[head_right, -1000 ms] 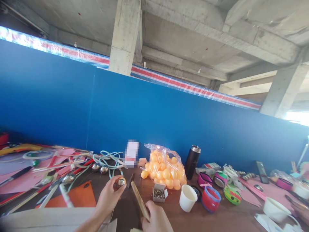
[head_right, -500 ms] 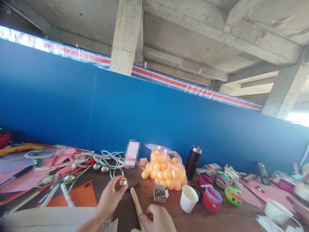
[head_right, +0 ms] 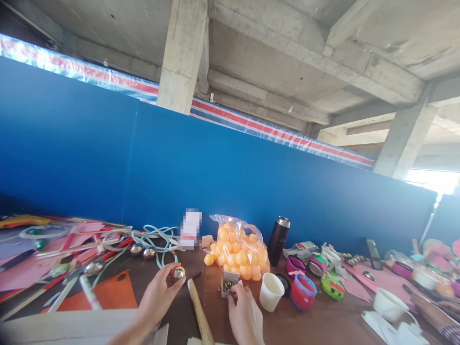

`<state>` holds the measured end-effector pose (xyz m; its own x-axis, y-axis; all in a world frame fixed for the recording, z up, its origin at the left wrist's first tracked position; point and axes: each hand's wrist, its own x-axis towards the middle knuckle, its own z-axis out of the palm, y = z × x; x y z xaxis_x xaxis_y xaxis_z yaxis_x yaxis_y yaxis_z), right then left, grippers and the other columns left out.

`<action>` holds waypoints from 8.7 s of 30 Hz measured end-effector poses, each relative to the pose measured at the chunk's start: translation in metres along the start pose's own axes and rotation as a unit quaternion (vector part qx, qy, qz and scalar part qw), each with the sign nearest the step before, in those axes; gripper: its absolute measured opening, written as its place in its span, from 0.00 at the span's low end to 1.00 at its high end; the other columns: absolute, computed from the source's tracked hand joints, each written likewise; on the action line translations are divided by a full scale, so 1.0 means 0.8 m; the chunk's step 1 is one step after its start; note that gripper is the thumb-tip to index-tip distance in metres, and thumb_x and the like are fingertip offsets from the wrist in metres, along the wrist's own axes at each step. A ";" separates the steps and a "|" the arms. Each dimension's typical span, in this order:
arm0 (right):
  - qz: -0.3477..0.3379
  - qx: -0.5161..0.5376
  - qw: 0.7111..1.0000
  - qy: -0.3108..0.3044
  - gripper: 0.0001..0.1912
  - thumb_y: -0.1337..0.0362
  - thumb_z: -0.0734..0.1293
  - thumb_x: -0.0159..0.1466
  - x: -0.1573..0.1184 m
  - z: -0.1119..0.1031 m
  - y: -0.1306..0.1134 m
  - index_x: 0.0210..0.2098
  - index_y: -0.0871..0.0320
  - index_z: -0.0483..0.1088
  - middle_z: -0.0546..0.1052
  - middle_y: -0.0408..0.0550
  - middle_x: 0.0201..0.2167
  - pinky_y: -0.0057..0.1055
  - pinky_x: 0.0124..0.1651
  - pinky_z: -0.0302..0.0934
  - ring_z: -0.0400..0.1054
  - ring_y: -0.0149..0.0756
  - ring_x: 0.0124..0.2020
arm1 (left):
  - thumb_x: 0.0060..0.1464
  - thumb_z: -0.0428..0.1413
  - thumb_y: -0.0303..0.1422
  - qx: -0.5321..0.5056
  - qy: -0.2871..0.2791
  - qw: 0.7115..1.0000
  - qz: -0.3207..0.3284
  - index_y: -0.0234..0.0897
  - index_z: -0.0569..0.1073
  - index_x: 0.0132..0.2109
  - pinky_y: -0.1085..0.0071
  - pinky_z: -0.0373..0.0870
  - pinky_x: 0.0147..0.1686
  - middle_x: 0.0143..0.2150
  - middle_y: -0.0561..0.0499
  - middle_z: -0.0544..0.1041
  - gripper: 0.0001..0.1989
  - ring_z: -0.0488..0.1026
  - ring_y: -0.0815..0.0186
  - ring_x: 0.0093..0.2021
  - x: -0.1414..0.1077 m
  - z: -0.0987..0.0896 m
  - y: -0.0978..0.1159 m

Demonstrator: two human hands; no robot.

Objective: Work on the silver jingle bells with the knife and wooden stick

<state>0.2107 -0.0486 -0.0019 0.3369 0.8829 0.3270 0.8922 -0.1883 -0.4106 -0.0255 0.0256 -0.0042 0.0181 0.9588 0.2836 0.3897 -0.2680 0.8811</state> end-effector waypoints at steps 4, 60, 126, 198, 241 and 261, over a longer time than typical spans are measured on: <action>0.004 -0.002 1.000 0.007 0.08 0.65 0.58 0.59 0.002 -0.001 -0.001 0.32 0.50 0.69 0.74 0.43 0.34 0.25 0.32 0.56 0.70 0.35 0.35 | 0.47 0.50 0.38 0.007 0.002 1.000 0.007 0.42 0.68 0.46 0.70 0.64 0.47 0.47 0.50 0.73 0.18 0.70 0.64 0.46 -0.001 0.001 0.002; -0.018 0.000 1.000 0.023 0.07 0.66 0.58 0.60 0.000 -0.002 -0.008 0.31 0.52 0.67 0.72 0.41 0.34 0.22 0.31 0.56 0.70 0.31 0.34 | 0.48 0.49 0.36 0.019 -0.024 1.000 0.006 0.43 0.66 0.46 0.70 0.62 0.48 0.48 0.51 0.71 0.16 0.68 0.64 0.48 -0.007 -0.001 0.012; -0.018 0.021 1.000 -0.003 0.07 0.67 0.59 0.58 0.003 -0.004 -0.008 0.31 0.51 0.68 0.73 0.42 0.34 0.24 0.33 0.57 0.70 0.33 0.35 | 0.47 0.50 0.32 0.115 -0.077 0.990 0.025 0.44 0.67 0.45 0.77 0.60 0.42 0.46 0.54 0.72 0.15 0.69 0.69 0.44 -0.014 0.003 0.020; -0.018 0.068 0.997 -0.028 0.06 0.65 0.59 0.57 0.002 0.002 -0.006 0.31 0.52 0.67 0.75 0.41 0.32 0.26 0.38 0.58 0.70 0.34 0.36 | 0.43 0.52 0.31 0.171 -0.133 0.974 0.061 0.47 0.68 0.39 0.75 0.60 0.39 0.40 0.56 0.73 0.13 0.70 0.67 0.40 -0.024 0.001 0.028; -0.028 0.090 0.995 -0.029 0.05 0.64 0.59 0.57 0.005 0.008 0.000 0.31 0.52 0.67 0.76 0.42 0.32 0.27 0.38 0.59 0.71 0.36 0.36 | 0.42 0.51 0.31 0.155 -0.130 0.977 0.066 0.47 0.69 0.39 0.74 0.60 0.38 0.39 0.56 0.73 0.13 0.70 0.67 0.39 -0.025 0.004 0.023; -0.039 0.116 0.993 0.006 0.07 0.64 0.58 0.59 0.005 0.004 -0.004 0.34 0.53 0.67 0.77 0.44 0.34 0.27 0.40 0.61 0.71 0.37 0.38 | 0.45 0.50 0.31 0.128 -0.115 0.983 0.061 0.45 0.69 0.42 0.75 0.62 0.41 0.43 0.55 0.72 0.13 0.70 0.68 0.41 -0.024 0.000 0.033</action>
<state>0.2082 -0.0431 -0.0017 0.2747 0.8853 0.3753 0.8233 -0.0149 -0.5674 -0.0156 0.0001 0.0139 0.2753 0.9247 0.2631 0.5895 -0.3785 0.7136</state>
